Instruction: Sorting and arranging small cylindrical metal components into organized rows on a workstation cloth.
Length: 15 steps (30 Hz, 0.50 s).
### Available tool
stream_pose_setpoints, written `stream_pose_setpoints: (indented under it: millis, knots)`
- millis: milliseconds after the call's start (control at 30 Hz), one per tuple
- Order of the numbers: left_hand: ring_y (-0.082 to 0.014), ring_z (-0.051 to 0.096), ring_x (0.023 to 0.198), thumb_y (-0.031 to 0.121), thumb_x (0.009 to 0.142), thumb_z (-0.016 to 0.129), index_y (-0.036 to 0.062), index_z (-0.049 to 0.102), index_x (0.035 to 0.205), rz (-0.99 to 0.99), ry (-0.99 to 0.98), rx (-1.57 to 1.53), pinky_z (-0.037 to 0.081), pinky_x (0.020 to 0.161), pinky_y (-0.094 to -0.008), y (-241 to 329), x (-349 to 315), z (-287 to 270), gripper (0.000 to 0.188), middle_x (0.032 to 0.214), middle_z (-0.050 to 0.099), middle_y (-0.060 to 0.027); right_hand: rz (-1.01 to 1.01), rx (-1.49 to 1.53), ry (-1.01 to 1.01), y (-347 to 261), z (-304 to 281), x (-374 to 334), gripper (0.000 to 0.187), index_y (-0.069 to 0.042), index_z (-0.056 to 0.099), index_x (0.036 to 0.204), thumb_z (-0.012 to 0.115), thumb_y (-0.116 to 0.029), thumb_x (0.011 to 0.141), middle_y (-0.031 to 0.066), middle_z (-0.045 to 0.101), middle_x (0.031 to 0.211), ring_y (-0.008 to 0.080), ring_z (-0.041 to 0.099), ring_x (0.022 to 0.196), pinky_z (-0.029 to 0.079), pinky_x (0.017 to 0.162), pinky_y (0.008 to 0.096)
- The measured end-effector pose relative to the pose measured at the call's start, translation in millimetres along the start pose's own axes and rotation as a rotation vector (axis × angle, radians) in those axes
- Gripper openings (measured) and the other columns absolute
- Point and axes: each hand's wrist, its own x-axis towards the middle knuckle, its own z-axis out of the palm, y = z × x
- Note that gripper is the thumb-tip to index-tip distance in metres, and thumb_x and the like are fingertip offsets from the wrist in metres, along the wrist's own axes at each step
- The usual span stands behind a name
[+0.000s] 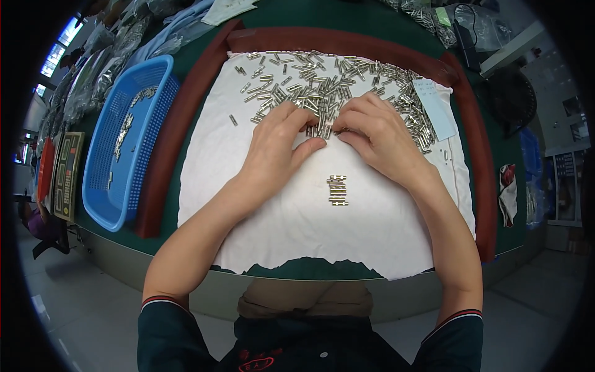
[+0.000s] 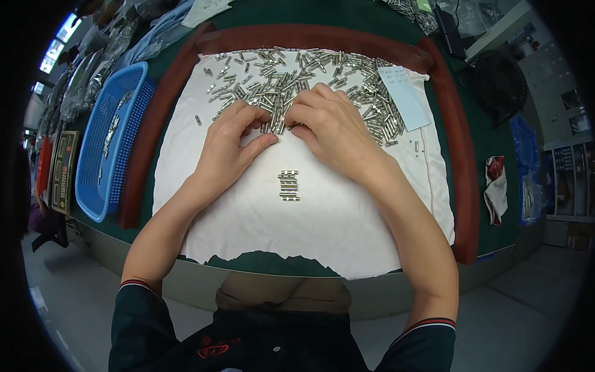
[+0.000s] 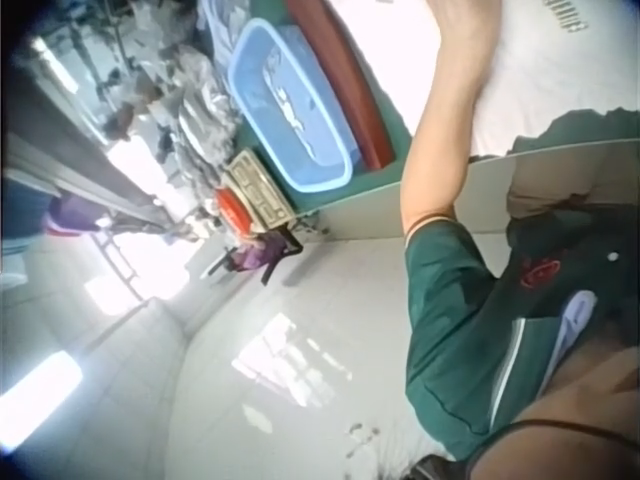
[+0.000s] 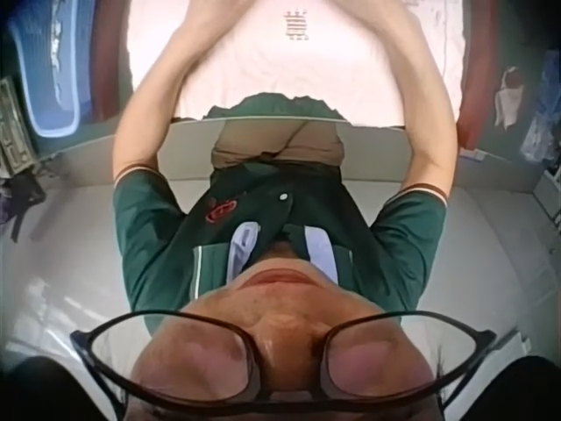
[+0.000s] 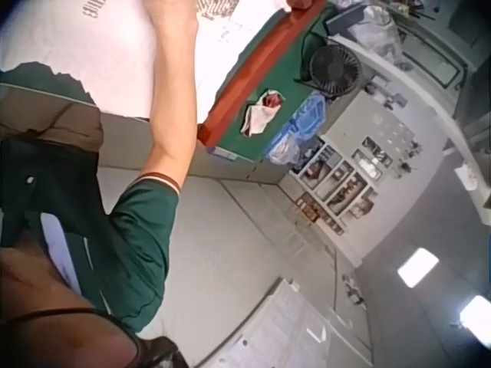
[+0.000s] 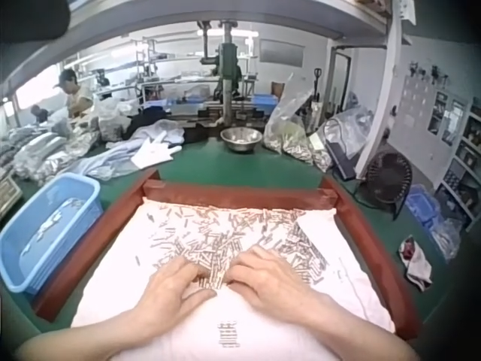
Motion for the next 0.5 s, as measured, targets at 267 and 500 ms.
stream_pose_setpoints:
  millis: [267,500]
  knots:
    - [-0.0244,0.06,0.08,0.007,0.08,0.074,-0.0013,0.064,0.105,-0.011,-0.005,0.012,0.05,0.07,-0.0336,4.9,-3.1,-2.5,0.029,0.092,0.06,-0.0113,0.001,0.01,0.002,-3.9,-0.2,-0.2,0.011,-0.005,0.067,0.09,0.069,-0.007,0.079,0.006,0.061,0.094,0.0249,0.056,0.094,0.044,0.085,0.0374]
    - [-0.0274,0.061,0.086,0.003,0.082,0.069,-0.0017,0.066,0.11,0.052,-0.036,-0.008,0.051,0.075,-0.0357,6.3,1.2,-1.4,0.029,0.098,0.06,-0.0129,-0.007,-0.02,-0.073,-6.0,-2.8,2.0,0.01,-0.006,0.067,0.09,0.068,-0.009,0.08,0.0063,0.059,0.09,0.0256,0.055,0.094,0.044,0.084,0.0382]
